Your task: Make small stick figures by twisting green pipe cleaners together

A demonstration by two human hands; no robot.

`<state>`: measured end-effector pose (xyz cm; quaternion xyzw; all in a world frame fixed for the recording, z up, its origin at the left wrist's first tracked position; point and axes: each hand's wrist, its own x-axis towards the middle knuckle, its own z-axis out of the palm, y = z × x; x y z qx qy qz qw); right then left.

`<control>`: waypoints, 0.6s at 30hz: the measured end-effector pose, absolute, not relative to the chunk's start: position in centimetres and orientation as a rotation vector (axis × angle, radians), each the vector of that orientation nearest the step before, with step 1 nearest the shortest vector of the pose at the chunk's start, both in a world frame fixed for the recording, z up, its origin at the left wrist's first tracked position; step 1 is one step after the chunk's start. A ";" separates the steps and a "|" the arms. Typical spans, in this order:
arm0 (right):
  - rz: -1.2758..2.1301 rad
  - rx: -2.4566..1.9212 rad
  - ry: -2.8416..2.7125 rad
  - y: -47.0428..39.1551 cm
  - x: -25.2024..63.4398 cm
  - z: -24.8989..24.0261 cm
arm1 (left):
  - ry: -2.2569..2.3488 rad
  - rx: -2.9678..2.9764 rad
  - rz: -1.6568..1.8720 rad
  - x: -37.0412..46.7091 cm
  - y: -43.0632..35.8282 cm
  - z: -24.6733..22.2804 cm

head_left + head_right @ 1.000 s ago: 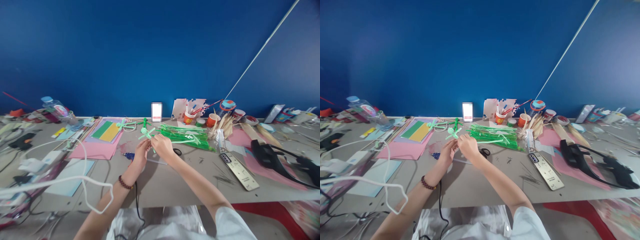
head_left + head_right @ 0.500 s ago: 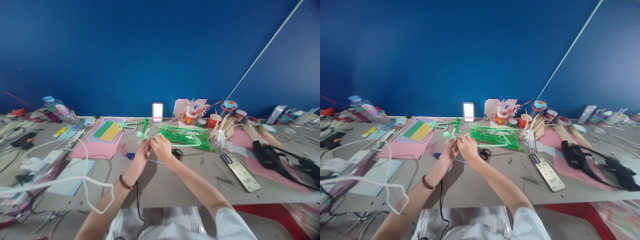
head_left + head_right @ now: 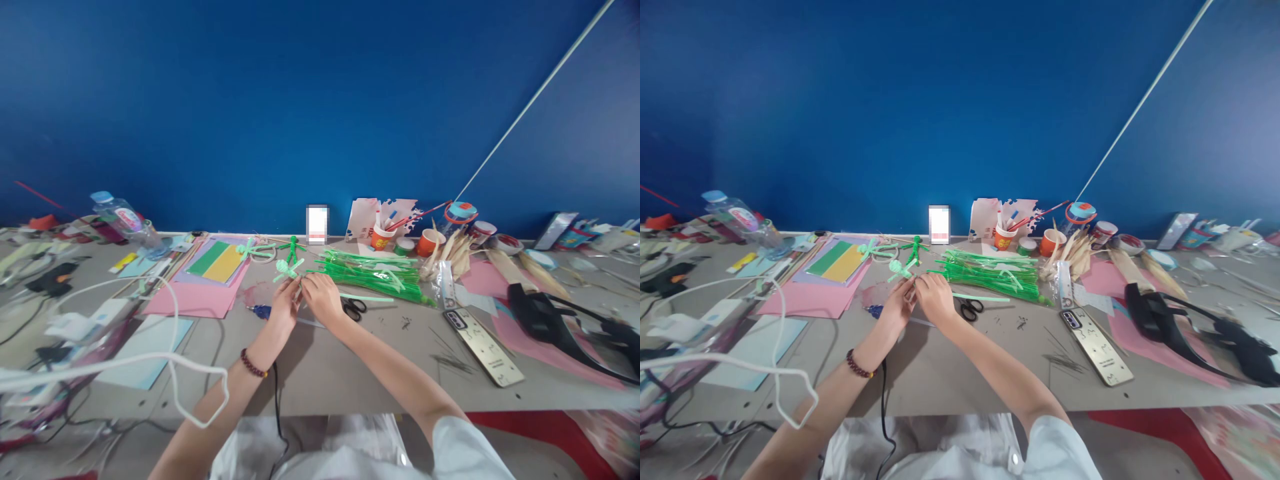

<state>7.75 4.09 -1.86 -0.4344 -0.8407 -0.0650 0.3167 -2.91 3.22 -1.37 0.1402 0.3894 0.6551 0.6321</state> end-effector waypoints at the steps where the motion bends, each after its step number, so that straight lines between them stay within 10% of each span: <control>1: -0.120 -1.145 -2.201 4.1 7.7 -1.9 | 0.897 0.323 1.498 -2.9 3.2 -1.3; 18: 0.404 -1.085 -1.965 4.9 8.3 -1.4 | 1.029 0.566 1.689 -3.1 3.7 -1.5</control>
